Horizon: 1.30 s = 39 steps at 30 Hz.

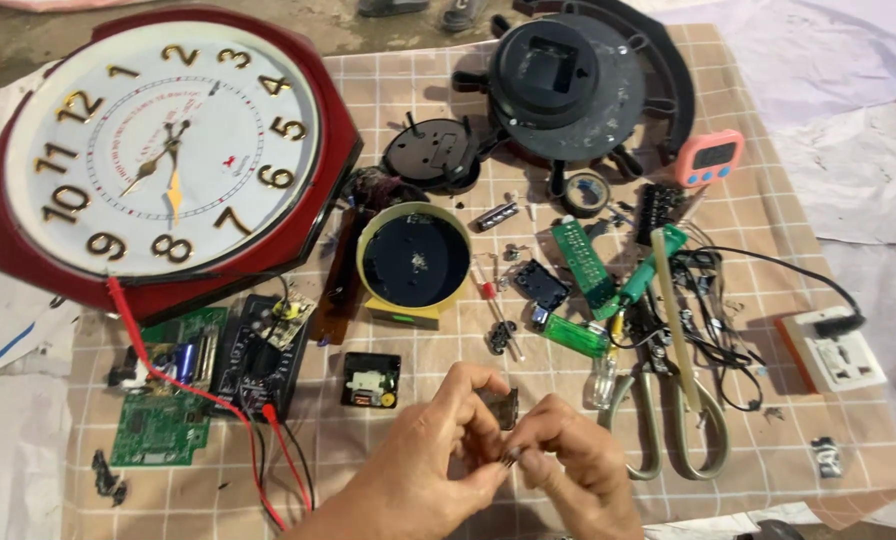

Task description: The person works on a small electronic component on a tiled floor, using scissors to cut a piece of black tape and wrapping it around the component. They then use a lighter to heat the taped area and continue adjusting the component with their hands.

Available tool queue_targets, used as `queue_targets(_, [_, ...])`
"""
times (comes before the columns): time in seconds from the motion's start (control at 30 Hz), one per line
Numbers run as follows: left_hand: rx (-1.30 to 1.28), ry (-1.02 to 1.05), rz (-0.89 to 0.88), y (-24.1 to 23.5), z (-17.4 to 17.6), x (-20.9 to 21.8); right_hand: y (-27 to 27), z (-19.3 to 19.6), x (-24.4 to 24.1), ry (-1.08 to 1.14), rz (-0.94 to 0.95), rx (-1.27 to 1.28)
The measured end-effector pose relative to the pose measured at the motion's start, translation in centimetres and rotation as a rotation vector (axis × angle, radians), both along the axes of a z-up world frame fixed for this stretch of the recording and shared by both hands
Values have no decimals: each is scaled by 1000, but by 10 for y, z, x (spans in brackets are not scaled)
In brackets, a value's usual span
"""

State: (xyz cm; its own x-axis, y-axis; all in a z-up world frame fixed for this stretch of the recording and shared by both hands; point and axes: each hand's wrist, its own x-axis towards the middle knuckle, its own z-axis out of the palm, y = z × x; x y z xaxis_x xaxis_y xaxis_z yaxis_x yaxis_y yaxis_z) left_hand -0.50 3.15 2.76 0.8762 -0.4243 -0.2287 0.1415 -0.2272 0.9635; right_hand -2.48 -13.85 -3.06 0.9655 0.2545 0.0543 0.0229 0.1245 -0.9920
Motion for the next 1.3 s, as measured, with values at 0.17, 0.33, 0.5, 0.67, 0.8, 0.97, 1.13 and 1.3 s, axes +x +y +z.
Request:
queue_targets(0.17, [-280, -40, 159, -7, -17, -17, 4, -22, -2, 196, -130, 349])
queue_targets(0.33, [-138, -276, 404, -23, -25, -28, 7, -31, -4, 276, -170, 506])
queue_targets(0.5, [-153, -402, 579, -31, -29, -29, 14, -33, -8, 250, -172, 538])
queue_targets(0.67, [-70, -511, 627, -33, -33, -31, 20, -33, -10, 192, -189, 562])
queue_targets(0.8, [19, -561, 702, -40, -35, -35, 21, -40, -11, 103, -194, 551])
queue_targets(0.97, [30, -649, 730, -43, -37, -32, 22, -40, -9, 14, -218, 439])
queue_targets(1.13, [18, -704, 692, -40, -38, -30, 22, -43, -11, -67, -294, 360])
queue_targets(1.3, [-92, -766, 693, -40, -37, -30, 25, -39, -7, -254, -346, 280])
